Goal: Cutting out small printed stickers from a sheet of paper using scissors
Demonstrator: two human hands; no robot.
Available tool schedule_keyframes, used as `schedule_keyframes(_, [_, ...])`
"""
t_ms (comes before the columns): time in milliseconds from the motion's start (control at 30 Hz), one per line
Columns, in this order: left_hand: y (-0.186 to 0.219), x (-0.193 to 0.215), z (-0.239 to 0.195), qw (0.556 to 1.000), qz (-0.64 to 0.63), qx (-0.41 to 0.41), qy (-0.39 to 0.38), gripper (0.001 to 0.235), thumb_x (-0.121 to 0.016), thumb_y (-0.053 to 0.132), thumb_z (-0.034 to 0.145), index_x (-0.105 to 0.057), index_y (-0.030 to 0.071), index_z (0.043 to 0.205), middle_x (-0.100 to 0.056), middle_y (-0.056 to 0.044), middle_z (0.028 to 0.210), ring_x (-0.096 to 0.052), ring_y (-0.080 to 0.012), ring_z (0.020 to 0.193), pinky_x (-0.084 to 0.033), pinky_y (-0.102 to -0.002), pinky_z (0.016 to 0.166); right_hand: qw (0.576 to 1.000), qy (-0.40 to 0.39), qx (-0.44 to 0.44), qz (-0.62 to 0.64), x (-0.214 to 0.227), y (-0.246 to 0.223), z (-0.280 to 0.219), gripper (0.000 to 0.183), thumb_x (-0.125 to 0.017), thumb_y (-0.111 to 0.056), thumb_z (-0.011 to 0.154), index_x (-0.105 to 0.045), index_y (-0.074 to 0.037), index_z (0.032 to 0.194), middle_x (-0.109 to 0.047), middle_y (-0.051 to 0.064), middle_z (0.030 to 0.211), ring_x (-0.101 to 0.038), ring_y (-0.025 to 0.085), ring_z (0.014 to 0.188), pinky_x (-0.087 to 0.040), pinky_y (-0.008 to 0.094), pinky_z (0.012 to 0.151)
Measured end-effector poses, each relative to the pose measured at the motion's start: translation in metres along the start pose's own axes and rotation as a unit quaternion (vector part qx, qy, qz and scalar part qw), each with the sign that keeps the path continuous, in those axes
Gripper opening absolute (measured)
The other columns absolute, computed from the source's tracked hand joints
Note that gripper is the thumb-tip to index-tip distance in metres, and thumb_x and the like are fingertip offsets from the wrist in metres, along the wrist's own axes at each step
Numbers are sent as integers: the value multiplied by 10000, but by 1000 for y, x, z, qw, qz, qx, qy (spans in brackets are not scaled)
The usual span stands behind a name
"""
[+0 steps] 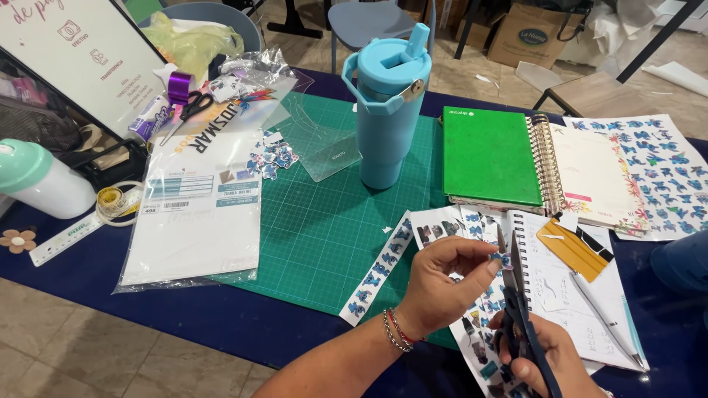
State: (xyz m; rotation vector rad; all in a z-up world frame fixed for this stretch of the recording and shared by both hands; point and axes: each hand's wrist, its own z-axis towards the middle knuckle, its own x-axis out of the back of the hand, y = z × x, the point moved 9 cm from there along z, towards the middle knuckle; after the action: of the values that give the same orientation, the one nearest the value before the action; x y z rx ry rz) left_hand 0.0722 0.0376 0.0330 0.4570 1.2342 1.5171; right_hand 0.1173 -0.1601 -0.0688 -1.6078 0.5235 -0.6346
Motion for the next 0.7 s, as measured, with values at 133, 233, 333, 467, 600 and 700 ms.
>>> schedule_keyframes(133, [-2,0,1,1000,11,-6,0,92,-771,70,909,-751,82,999,-708,-38,936,-668,-91,824,-563,-197,721,999,-24,21,8,-7,-8,3,786,-829,-597,700,-729,-28,1232,-705,114,719,-645,181,615,-564,337,507])
schedule_keyframes(233, [-6,-5,-3,1000,0,-8,-25,74,-766,58,922,-741,50,991,-727,-65,950,-676,-100,819,-579,-205,728,999,-21,27,-36,-5,-10,3,899,-763,-719,669,-720,-47,1264,-717,105,793,-651,171,682,-544,307,560])
schedule_keyframes(333, [-14,-5,-4,999,-16,25,-18,82,-783,59,905,-745,71,977,-733,-45,944,-681,-77,816,-584,-186,741,997,-25,46,-60,-4,-10,5,896,-757,-709,683,-717,-34,1272,-760,102,807,-694,168,727,-519,300,629])
schedule_keyframes(467, [-17,-6,-4,999,-24,39,-21,75,-786,67,907,-745,79,968,-739,-32,929,-666,-59,799,-561,-179,716,997,-20,53,-52,-7,-16,5,859,-762,-727,696,-717,-30,1195,-747,98,745,-666,168,670,-497,307,598])
schedule_keyframes(600, [-18,-9,-7,995,-70,59,-32,61,-769,64,935,-738,60,988,-743,-54,912,-707,-86,814,-575,-177,722,997,8,54,-62,0,-10,1,891,-746,-766,669,-732,-24,1162,-747,119,727,-655,173,670,-447,303,597])
schedule_keyframes(700, [-20,-12,-9,995,-69,62,-39,60,-767,55,940,-737,61,991,-734,-42,910,-677,-63,799,-548,-168,708,997,21,52,-62,0,-14,1,891,-739,-765,661,-746,-16,1144,-737,127,717,-655,196,673,-443,316,636])
